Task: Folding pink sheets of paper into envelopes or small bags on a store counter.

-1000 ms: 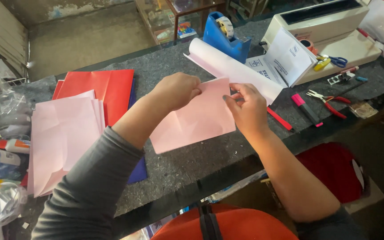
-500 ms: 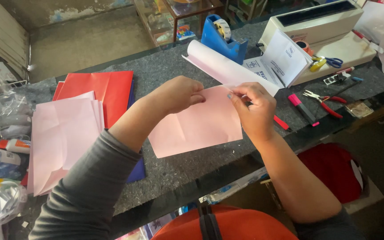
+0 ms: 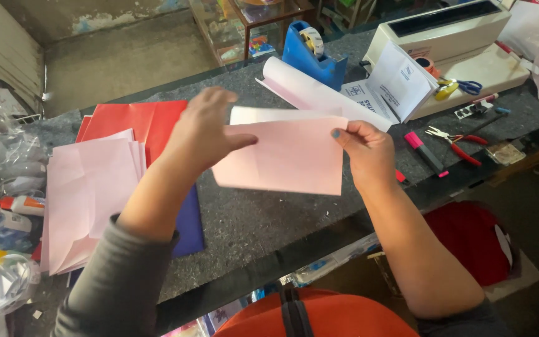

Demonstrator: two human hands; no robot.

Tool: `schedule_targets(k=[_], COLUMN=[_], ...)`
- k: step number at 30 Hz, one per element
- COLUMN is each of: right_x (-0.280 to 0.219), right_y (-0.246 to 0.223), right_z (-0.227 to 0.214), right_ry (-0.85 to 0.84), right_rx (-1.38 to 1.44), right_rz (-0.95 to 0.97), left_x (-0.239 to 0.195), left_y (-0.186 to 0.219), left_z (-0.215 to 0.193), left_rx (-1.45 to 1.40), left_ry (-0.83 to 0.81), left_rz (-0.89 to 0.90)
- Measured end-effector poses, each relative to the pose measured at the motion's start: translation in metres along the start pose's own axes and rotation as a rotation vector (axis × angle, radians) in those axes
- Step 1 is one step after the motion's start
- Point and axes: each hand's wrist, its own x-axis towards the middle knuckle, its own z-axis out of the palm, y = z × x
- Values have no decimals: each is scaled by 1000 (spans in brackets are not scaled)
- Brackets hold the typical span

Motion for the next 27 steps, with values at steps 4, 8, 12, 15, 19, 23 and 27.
schedule_targets(k=[4,8,12,15,19,23,27], right_x=[8,1,-24,-54,-72,-76,-69], right_y=[22,-2,-29,-30,-36,-29,-17], right_z=[-13,-2,-9,-36,-54,-66,-73], right_ry=[-24,-110,-279,-581,-764,-792,-858], right_rx=[111,47,-363,-430,-529,-568,-588], right_rz=[-111,-299,-589,-420,-326,-181,-102], left_x=[-30,-76,-132,-166,-189,-189,-189], left_y=[7,26,57,75,82,82,79], left_z=[-21,-27,-32,-31,-19,-15,-7], left_rx=[-107,-391,-347,-336,-355,-356,-436], left_ry=[75,56,103,10,-70,-210,-318], left_rz=[-174,-345,-53,14,38,113,11])
